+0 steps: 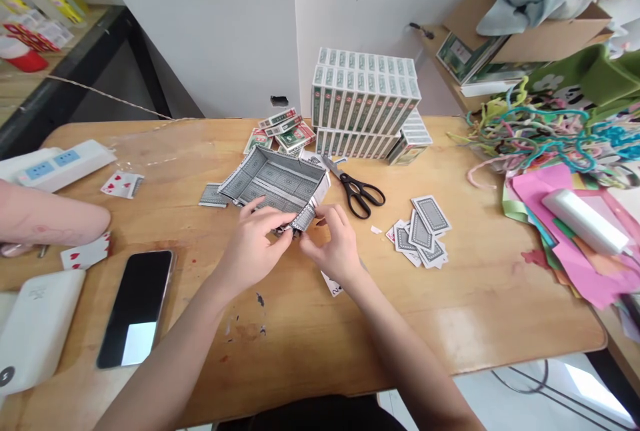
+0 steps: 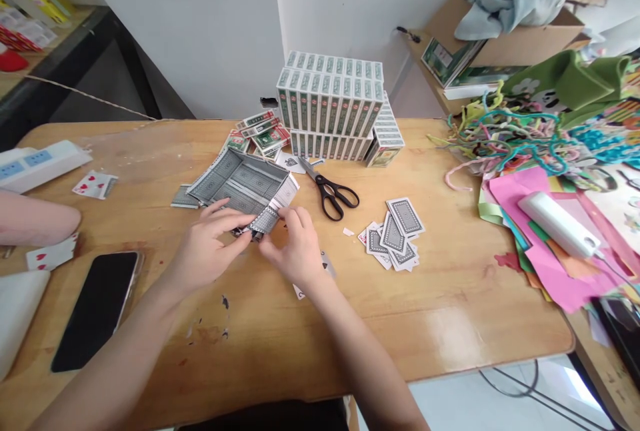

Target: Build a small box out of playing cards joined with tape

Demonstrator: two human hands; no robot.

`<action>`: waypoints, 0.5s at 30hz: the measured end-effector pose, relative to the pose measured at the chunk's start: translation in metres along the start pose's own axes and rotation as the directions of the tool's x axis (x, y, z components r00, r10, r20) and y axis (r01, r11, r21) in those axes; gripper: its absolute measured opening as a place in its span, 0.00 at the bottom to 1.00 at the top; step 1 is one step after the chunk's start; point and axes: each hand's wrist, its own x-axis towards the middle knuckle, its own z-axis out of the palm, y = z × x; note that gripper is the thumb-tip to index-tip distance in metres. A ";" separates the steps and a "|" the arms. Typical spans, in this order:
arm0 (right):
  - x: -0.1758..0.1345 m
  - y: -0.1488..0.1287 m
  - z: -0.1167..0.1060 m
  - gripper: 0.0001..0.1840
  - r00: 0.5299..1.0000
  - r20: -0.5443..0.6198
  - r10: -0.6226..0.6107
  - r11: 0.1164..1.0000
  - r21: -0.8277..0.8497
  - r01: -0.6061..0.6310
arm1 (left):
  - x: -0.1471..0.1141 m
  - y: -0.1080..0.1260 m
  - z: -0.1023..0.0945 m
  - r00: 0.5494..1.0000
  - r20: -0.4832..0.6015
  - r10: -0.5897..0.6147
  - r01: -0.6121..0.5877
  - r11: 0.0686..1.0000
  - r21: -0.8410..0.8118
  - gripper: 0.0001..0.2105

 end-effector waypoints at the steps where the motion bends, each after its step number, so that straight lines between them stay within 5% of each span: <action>1: -0.001 0.000 0.000 0.16 1.000 -0.005 0.016 1.000 0.023 -0.016 | 0.001 0.000 -0.001 1.000 -0.008 -0.014 0.014 1.000 -0.005 0.10; 9: -0.004 -0.003 0.006 0.25 0.975 0.177 0.136 0.914 0.357 -0.193 | 0.007 0.005 -0.011 0.996 -0.006 -0.089 0.088 0.989 -0.116 0.11; 15: -0.002 -0.008 0.005 0.25 0.953 0.211 0.216 0.888 0.364 -0.282 | 0.004 0.008 -0.014 0.997 0.023 -0.075 0.077 0.988 -0.135 0.12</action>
